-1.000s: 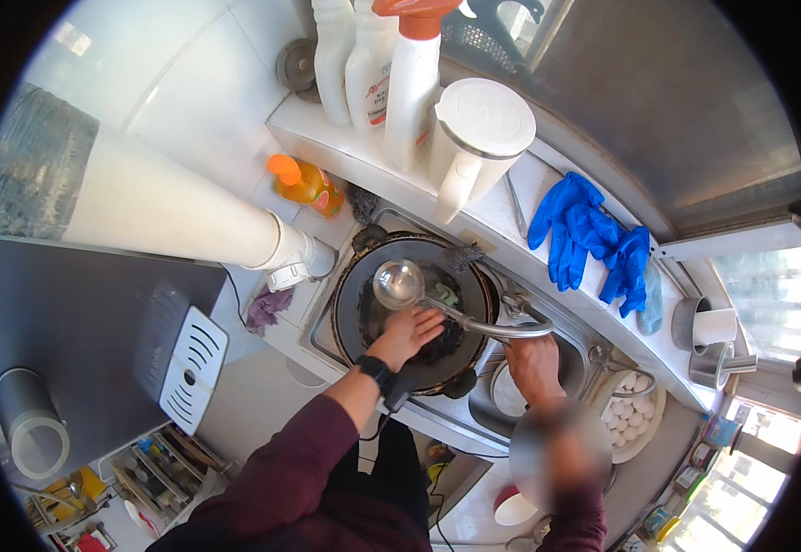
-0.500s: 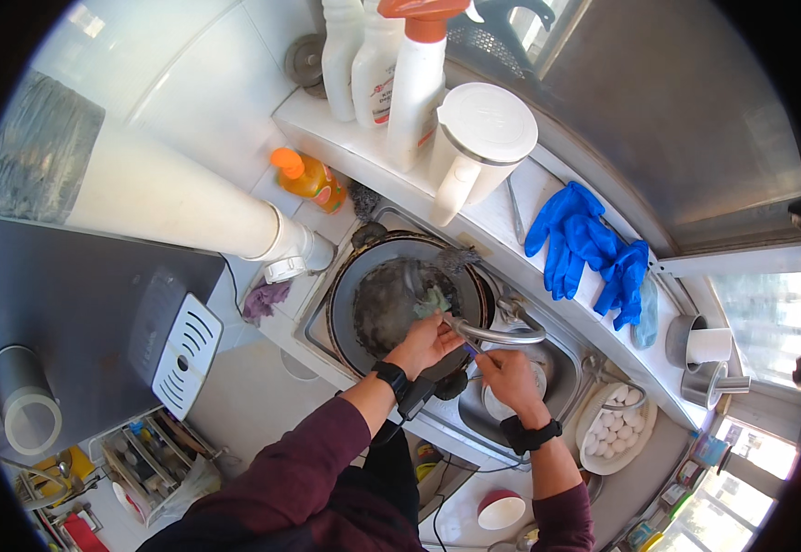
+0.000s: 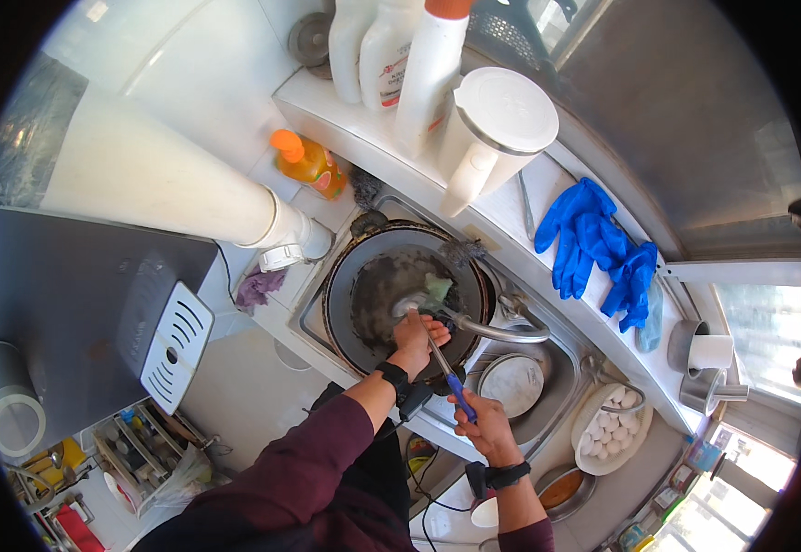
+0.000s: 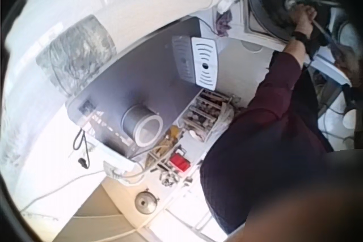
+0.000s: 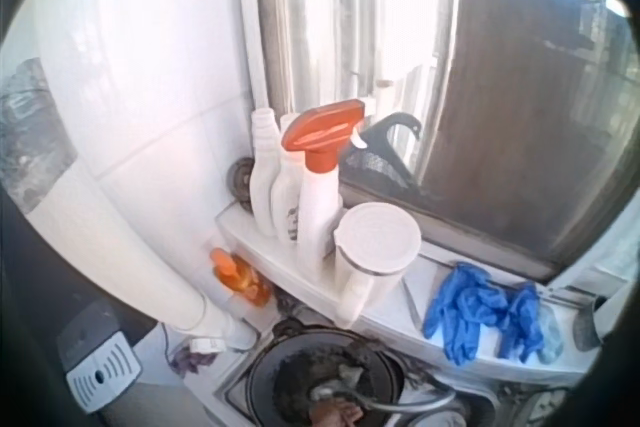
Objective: The person washes a ladle, a red bowl, and a white plate in a kitchen sink using a sponge and running water. They scrub each item and rinse it under the tap.
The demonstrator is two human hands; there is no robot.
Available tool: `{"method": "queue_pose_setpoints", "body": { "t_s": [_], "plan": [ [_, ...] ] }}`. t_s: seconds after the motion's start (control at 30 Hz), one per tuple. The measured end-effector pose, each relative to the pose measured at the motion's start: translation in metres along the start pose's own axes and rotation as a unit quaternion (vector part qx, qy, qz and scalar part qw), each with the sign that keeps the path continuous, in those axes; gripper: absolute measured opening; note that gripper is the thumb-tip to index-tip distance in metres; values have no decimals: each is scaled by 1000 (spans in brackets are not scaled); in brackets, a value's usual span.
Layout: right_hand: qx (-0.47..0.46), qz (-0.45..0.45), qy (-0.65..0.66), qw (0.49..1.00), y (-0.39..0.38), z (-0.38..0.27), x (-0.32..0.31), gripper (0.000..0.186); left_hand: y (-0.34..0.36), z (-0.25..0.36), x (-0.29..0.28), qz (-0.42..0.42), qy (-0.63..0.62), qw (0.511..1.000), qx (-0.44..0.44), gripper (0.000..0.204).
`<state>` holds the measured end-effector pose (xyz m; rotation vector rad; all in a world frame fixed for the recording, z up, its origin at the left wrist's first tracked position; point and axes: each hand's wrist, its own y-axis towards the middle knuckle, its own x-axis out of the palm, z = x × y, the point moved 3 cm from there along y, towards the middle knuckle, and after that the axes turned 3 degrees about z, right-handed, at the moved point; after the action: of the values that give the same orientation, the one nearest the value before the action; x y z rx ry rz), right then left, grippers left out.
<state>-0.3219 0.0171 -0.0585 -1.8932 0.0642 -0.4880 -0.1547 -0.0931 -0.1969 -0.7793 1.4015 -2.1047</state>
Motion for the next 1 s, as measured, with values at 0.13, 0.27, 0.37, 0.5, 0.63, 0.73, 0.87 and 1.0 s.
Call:
{"method": "queue_pose_setpoints", "body": {
  "t_s": [0.13, 0.27, 0.37, 0.5, 0.63, 0.73, 0.87, 1.0],
  "plan": [
    [26, -27, 100, 994, 21, 6, -3, 40, -27, -16, 11, -57, 41, 997, -15, 38],
    [59, -99, 242, 963, 23, -2, 10, 42, -71, -19, 10, -124, 126, 980, -90, 32],
    [20, -74, 221, 972, 13, -8, 25, 47, -100, -13, -3, -200, 169, 960, -99, 36],
    [-19, -18, -6, 1000, 23, -9, 39, 51, -108, 26, -40, -166, 204, 963, -60, 39],
    [-169, 58, -216, 960, 99, -8, 50, 50, -119, 72, -91, -131, 180, 971, -86, 50],
    [-489, 252, -511, 660, 165, -8, 77, 42, -132, 99, -115, -197, 195, 957, -88, 55],
    [-447, 275, -525, 670, 231, 5, 94, 33, -138, 118, -129, -198, 307, 929, -51, 45],
    [-319, 179, -313, 876, 232, 5, 93, 20, -132, 121, -133, -185, 296, 932, -98, 41]
  ]
}}
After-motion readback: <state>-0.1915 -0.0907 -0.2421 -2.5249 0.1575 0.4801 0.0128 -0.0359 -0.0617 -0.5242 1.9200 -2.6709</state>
